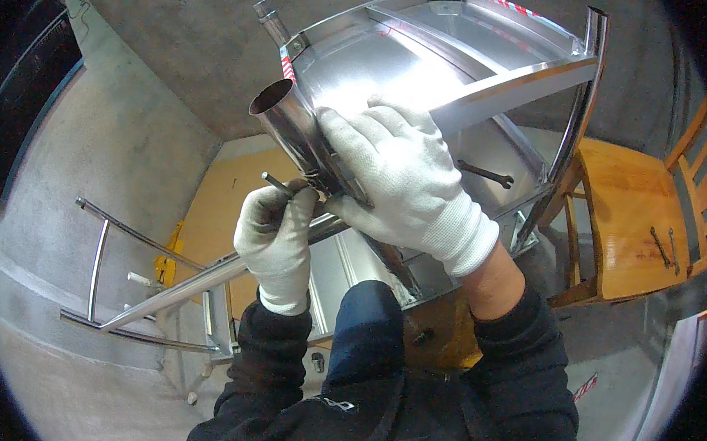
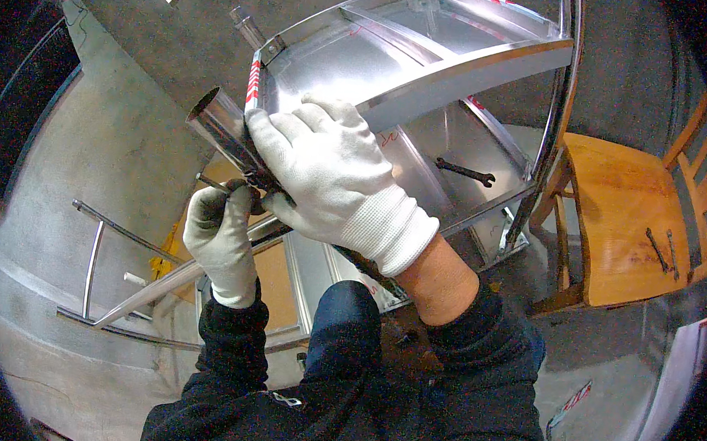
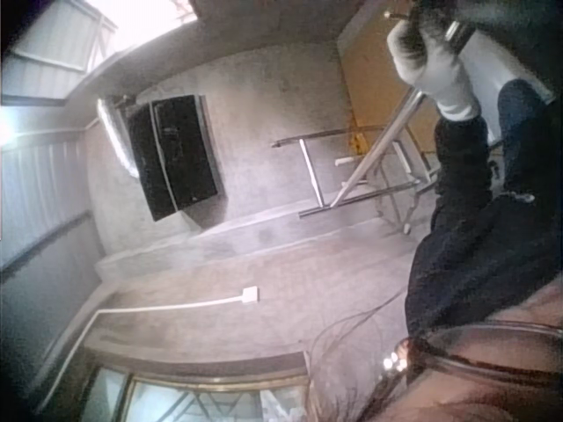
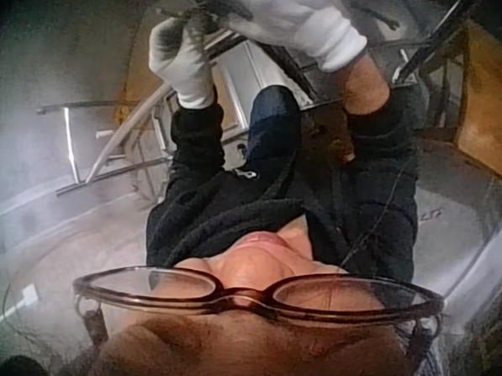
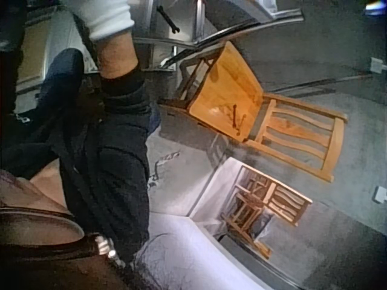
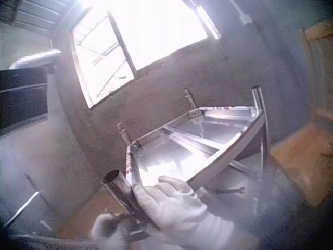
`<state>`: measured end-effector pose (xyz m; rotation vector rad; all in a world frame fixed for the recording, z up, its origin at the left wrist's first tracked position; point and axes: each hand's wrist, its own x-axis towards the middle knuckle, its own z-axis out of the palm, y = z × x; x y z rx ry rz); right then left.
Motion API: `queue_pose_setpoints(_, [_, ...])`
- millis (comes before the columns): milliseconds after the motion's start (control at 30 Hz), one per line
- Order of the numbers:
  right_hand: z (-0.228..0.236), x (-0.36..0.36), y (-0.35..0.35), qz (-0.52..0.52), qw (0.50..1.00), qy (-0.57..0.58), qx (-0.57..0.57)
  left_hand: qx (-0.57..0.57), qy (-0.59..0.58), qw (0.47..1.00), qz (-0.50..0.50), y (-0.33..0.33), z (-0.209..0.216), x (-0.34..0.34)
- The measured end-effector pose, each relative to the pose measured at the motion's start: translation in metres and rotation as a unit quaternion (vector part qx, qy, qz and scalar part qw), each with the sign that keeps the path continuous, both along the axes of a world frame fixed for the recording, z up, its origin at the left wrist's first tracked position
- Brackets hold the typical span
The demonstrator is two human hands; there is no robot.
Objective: The person assembles a metal shelving unit by attaching a cylindrical metal pole to the frame. They use a wrench to tighten a bolt, securing the pole in place.
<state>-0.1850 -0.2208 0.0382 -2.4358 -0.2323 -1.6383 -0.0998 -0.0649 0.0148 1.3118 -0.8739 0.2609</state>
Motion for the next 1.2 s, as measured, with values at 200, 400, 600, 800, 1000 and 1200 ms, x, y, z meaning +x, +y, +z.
queue_pose_setpoints(200, [0.001,0.001,-0.001,0.003,1.000,0.002,0.000,-0.020,0.049,0.997,-0.048,-0.001,0.004,0.000])
queue_pose_setpoints(400, [0.001,0.000,-0.001,-0.003,1.000,-0.001,-0.004,-0.080,0.206,0.966,-0.136,-0.002,0.005,-0.002])
queue_pose_setpoints(600, [0.002,0.001,0.000,0.008,1.000,0.000,0.001,-0.041,0.025,0.999,-0.007,-0.004,-0.004,0.002])
queue_pose_setpoints(800, [0.001,0.001,-0.001,0.003,1.000,-0.002,-0.008,-0.023,-0.032,0.999,0.032,-0.005,-0.010,0.003])
queue_pose_setpoints(1000, [0.001,0.001,-0.001,0.007,1.000,-0.004,-0.001,-0.026,-0.078,0.996,0.026,-0.004,-0.007,0.010])
queue_pose_setpoints(1200, [0.002,-0.001,0.003,-0.004,1.000,0.000,0.005,0.050,-0.264,0.962,0.050,0.000,0.001,0.026])
